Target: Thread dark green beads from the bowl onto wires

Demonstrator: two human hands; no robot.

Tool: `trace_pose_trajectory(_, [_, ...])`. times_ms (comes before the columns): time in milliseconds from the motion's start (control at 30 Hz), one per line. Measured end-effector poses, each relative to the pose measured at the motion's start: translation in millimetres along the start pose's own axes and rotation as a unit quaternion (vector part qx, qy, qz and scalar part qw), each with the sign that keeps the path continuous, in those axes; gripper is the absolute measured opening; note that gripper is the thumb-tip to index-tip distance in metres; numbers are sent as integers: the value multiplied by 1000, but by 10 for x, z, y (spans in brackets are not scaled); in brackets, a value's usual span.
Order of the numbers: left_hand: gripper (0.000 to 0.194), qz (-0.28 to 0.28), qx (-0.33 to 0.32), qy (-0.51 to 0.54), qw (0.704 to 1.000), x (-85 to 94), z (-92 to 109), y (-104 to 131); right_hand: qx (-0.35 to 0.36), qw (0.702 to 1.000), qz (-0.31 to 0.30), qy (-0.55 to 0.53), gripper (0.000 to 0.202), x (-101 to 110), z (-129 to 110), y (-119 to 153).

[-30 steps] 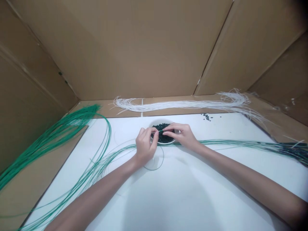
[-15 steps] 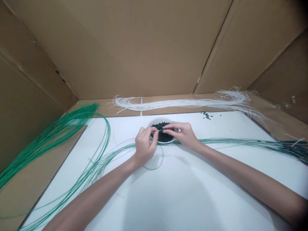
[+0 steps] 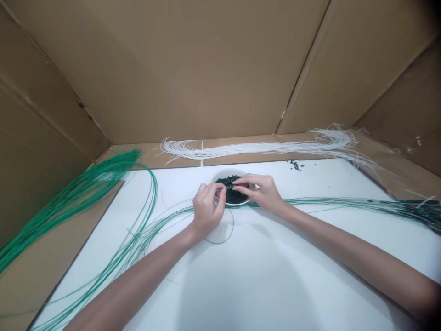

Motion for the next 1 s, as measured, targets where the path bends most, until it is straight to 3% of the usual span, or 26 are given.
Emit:
trace_pose_trajectory(300, [12, -12, 22, 0, 1000, -31, -42, -1, 6, 1000, 1, 9, 15, -2, -20, 7])
trace_pose_trajectory(567, [13, -170, 161, 86, 968, -78, -283, -320, 85, 986, -10, 144, 16, -66, -130, -98])
trace_pose_trajectory(700, [14, -174, 186, 104, 961, 22, -351, -396, 66, 981, -40, 181, 15, -156, -109, -164])
trace_pose_trajectory(867, [17, -210, 206, 163, 942, -27, -344, -340, -10, 997, -44, 70, 12, -120, -27, -159])
trace_pose_trajectory(1000, [16, -144, 183, 182, 955, -8, -320, -296, -82, 993, -22, -78, 15, -53, 75, -129])
Point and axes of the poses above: each hand's wrist, its own y-axis away from the middle knuckle, its own x-axis out of the back of the hand, z = x × y, the point moved 9 cm from there along -y, towards the middle knuckle, and after that the axes turned 1 degree about x, right-handed, at the moved point
